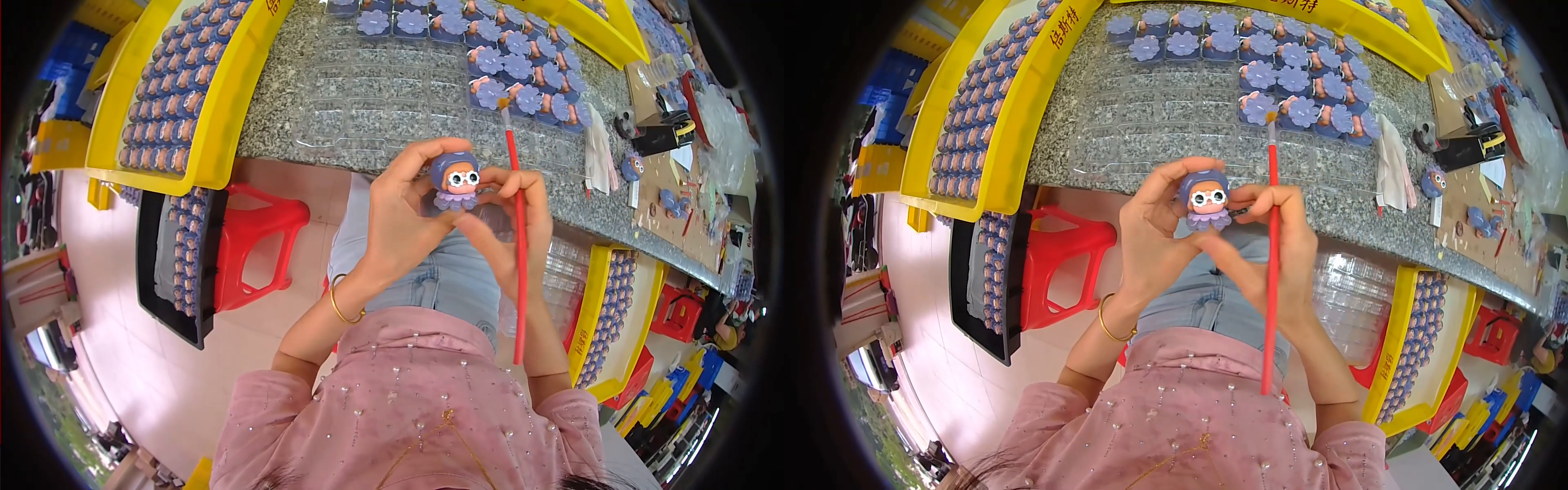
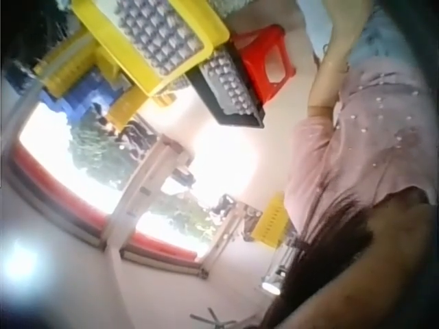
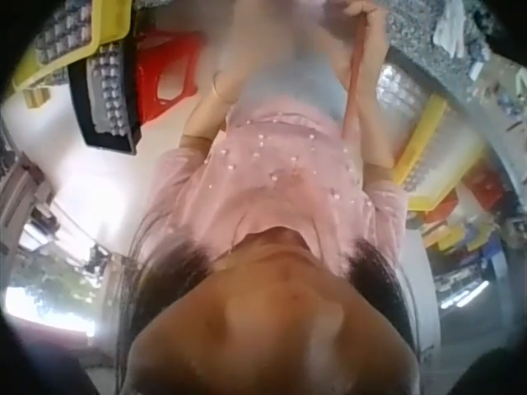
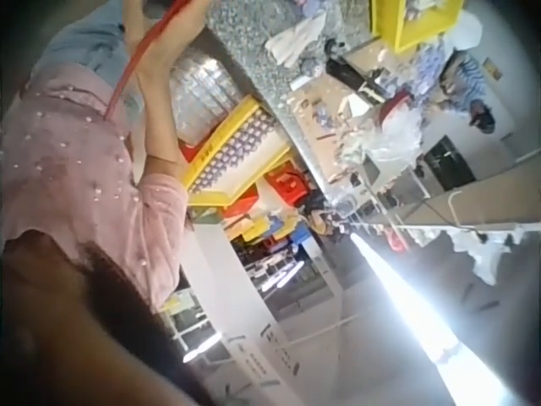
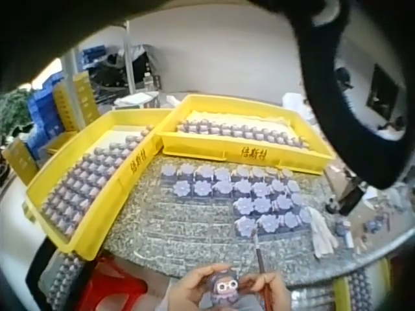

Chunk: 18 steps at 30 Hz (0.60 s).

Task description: Applying paint or a coating to the eyes and faces of small owl figurines using a brush.

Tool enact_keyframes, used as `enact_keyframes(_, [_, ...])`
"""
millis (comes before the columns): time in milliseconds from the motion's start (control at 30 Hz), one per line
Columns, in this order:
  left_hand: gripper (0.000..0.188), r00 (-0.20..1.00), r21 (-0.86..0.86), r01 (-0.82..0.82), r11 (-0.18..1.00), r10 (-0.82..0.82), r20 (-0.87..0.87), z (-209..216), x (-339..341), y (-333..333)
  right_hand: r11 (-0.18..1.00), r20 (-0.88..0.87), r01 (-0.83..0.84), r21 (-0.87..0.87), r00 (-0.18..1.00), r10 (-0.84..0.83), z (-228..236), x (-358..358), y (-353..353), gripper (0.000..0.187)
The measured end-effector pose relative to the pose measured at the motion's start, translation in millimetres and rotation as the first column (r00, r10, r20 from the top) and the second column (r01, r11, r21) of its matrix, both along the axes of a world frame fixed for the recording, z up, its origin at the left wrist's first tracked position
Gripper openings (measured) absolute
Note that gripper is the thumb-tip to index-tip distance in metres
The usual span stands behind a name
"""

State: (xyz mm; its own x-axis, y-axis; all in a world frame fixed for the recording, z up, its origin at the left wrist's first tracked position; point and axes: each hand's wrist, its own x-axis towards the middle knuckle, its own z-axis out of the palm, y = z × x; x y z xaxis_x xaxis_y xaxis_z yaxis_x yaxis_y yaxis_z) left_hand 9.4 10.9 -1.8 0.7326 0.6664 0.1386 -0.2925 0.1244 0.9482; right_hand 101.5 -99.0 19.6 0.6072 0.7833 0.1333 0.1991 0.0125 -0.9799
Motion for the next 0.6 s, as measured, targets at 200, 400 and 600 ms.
enact_keyframes(200, [0.057, 0.969, 0.592, -0.138, 0.794, 0.232, -0.085, 9.9, 0.4, 3.2, 0.993, -0.106, 0.059, 0.103, 0.993, -0.048, -10.4, -5.4, 13.5, 0.043])
enact_keyframes(400, [0.059, 0.982, 0.502, -0.131, 0.855, 0.180, -0.050, 11.4, 2.3, 7.8, 0.968, -0.604, -0.042, 0.247, 0.775, 0.187, 3.3, 3.9, 12.0, 0.017])
enact_keyframes(600, [0.055, 0.974, 0.564, -0.178, 0.807, 0.226, -0.016, 8.7, 1.5, 14.3, 0.977, -0.461, -0.060, 0.203, 0.875, 0.150, 3.6, 4.4, 17.1, 0.026])
